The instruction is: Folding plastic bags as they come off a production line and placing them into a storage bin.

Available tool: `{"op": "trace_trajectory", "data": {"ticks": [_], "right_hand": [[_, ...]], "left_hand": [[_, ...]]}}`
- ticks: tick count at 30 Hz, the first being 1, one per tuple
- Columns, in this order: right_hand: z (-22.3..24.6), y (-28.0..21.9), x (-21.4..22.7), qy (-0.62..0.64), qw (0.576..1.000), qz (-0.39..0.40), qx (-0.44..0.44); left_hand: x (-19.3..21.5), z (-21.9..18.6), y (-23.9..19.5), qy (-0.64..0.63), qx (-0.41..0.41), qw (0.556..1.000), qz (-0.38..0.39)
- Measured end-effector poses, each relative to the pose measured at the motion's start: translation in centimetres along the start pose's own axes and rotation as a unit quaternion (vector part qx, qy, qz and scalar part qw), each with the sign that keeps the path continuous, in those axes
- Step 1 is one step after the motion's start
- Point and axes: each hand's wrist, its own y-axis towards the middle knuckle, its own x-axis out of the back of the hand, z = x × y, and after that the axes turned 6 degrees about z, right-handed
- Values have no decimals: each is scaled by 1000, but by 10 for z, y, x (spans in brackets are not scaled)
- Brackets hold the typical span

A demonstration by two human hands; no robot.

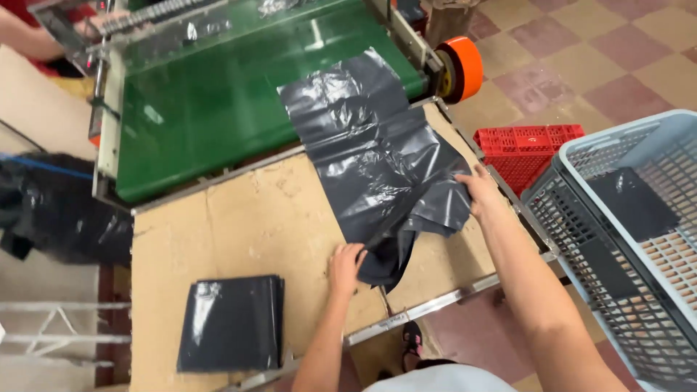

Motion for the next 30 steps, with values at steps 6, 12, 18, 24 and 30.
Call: {"op": "trace_trajectory", "data": {"ticks": [6, 12, 18, 24, 30], "right_hand": [[-5, -84, 95, -54, 997, 55, 18], [26, -191, 181, -68, 944, 315, 64], [46, -96, 126, -391, 835, 293, 253], [51, 50, -50, -269, 949, 165, -15], [-26, 144, -72, -268, 943, 171, -104]], "left_hand": [[44, -16, -60, -155, -69, 984, 54], [172, -72, -145, -386, -172, 877, 229], [139, 22, -59, -539, 37, 818, 195], [97, 103, 93, -655, 224, 721, 33], [48, 124, 123, -484, 382, 785, -60]]}}
